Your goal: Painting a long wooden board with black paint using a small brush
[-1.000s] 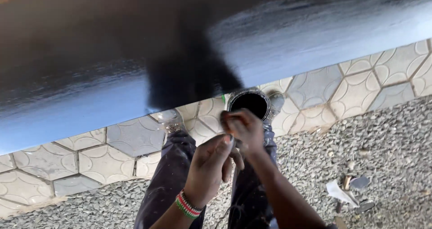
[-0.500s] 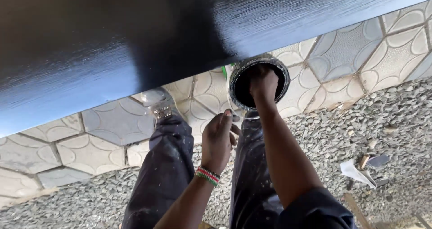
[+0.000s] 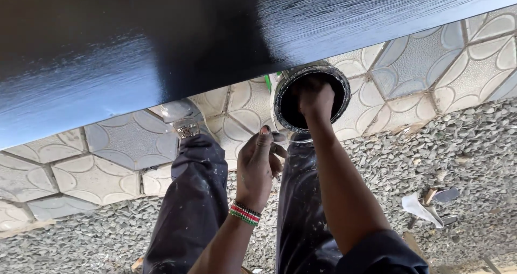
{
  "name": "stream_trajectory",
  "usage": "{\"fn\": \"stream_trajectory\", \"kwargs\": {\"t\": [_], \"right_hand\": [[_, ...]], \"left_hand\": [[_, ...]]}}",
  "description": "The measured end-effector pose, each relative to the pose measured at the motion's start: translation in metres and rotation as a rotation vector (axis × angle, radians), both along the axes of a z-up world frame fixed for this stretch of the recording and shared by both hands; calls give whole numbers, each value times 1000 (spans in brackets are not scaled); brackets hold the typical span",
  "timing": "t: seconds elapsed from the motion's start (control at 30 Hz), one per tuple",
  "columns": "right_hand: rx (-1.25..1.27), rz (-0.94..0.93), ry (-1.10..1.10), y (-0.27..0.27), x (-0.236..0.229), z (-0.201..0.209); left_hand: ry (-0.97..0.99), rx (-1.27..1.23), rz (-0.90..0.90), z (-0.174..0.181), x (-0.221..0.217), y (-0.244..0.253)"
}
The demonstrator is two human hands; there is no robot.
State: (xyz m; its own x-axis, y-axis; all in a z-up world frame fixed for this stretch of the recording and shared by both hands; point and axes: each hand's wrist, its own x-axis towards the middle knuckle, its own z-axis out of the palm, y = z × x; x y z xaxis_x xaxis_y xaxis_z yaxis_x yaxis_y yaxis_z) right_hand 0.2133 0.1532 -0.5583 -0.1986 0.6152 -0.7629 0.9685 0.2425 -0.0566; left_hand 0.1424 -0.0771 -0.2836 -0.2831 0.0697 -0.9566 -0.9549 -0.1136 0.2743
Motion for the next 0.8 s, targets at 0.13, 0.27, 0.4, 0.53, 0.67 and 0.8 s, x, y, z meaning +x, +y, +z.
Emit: {"fn": "stream_trajectory", "kwargs": {"t": [0.13, 0.27, 0.4, 0.53, 0.67, 0.8], "right_hand": [[-34, 231, -446, -58, -122, 159], [-56, 315, -25, -16, -40, 55], [58, 526, -76, -10, -11, 10], [109, 520, -7, -23, -33, 40], [-200, -81, -163, -20, -20, 48], [-1125, -1220, 529, 56, 93, -26]], "left_hand": [[32, -16, 29, 1, -1, -3], [19, -19, 37, 5, 0, -1], [23, 23, 85, 8, 1, -2], [24, 5, 99, 5, 2, -1], [43, -3, 87, 2, -1, 2], [45, -27, 95, 8, -8, 3]]}}
